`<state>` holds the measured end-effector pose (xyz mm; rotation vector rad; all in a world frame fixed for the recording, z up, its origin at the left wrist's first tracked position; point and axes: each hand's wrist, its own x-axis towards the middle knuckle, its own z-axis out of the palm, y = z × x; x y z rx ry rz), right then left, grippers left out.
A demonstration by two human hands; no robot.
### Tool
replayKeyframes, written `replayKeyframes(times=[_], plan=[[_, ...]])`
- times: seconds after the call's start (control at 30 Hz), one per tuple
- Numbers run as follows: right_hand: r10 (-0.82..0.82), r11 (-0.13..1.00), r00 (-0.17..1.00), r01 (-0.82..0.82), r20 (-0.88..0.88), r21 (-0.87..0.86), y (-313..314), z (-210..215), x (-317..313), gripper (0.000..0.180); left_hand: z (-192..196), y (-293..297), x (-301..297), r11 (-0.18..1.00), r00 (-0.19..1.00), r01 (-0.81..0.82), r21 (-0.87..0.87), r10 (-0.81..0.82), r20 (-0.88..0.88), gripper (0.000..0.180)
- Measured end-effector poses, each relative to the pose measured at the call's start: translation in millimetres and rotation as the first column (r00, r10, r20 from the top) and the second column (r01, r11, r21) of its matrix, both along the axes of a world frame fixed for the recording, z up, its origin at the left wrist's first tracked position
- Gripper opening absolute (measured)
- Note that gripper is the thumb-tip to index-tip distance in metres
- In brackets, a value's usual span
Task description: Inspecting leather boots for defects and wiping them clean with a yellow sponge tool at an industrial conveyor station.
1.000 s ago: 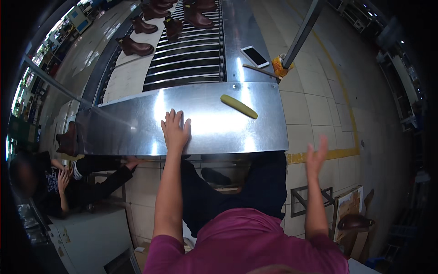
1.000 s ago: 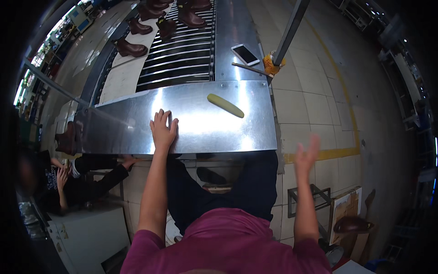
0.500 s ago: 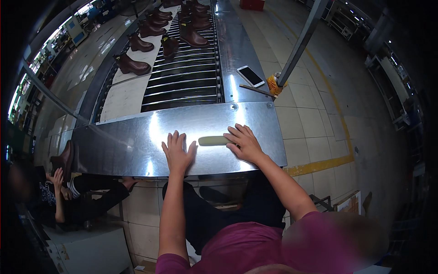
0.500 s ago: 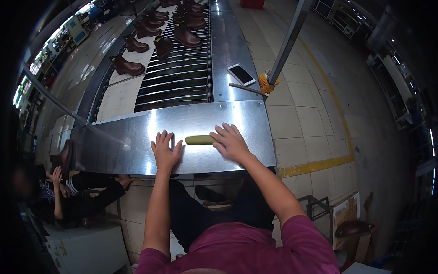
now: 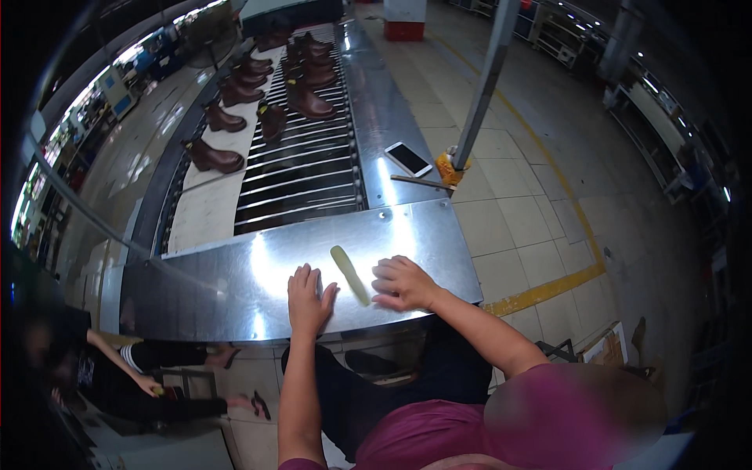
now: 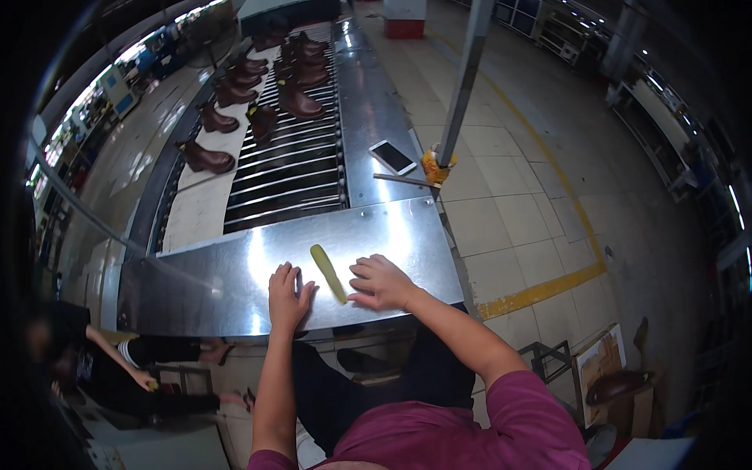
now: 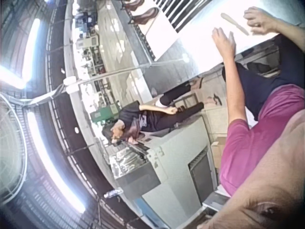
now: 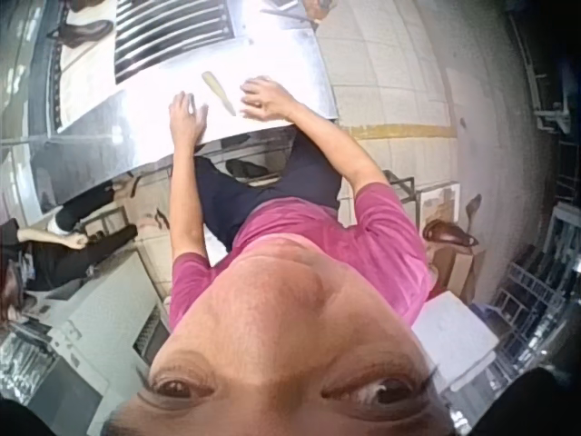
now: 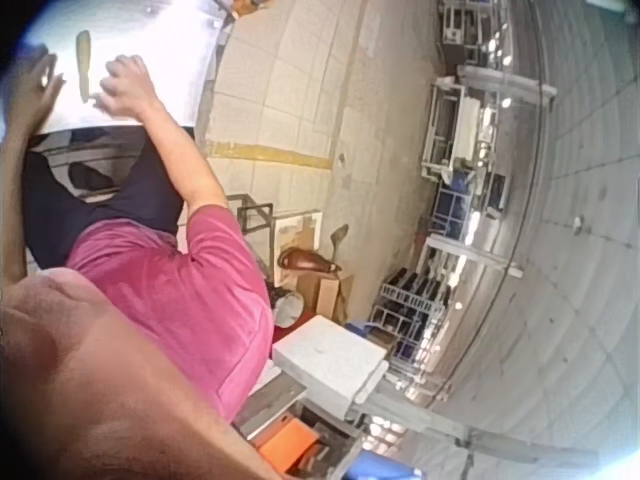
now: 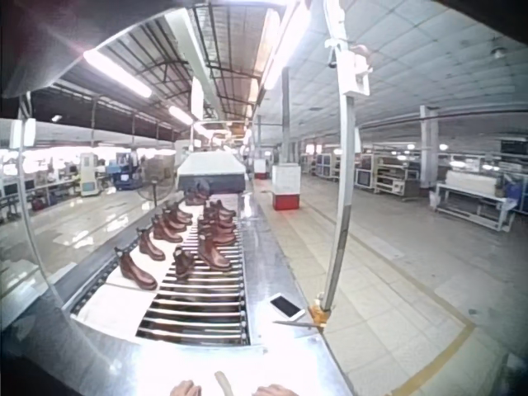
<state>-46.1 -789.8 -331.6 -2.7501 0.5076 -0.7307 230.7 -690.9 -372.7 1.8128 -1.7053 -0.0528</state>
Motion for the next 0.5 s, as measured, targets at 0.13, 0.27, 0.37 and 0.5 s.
replayKeyframes(times=[0.13,0.27,0.37,0.5], plan=[[-0.181,0.982,0.981,0.177,0.068,0.068,-1.9,-7.3,9.2,0.047,-0.9,1.2,-23.6,0.990,0.999,0.052,0.128,-0.051,-0.014,0.071],[-0.214,0.977,0.976,0.214,-0.026,-0.016,-0.2,0.5,4.6,0.060,18.8,-3.4,-59.5,0.966,0.969,0.207,0.156,-0.224,0.105,0.057],[-0.231,0.972,0.967,0.224,-0.106,-0.071,-3.7,-6.6,2.9,0.061,4.2,-6.4,-49.5,0.975,0.977,0.213,0.060,-0.212,-0.020,0.042],[-0.507,0.861,0.860,0.508,0.064,-0.005,-6.7,-33.7,17.4,0.055,-12.6,-1.3,-41.9,0.992,0.990,0.044,-0.114,-0.058,-0.130,0.043]])
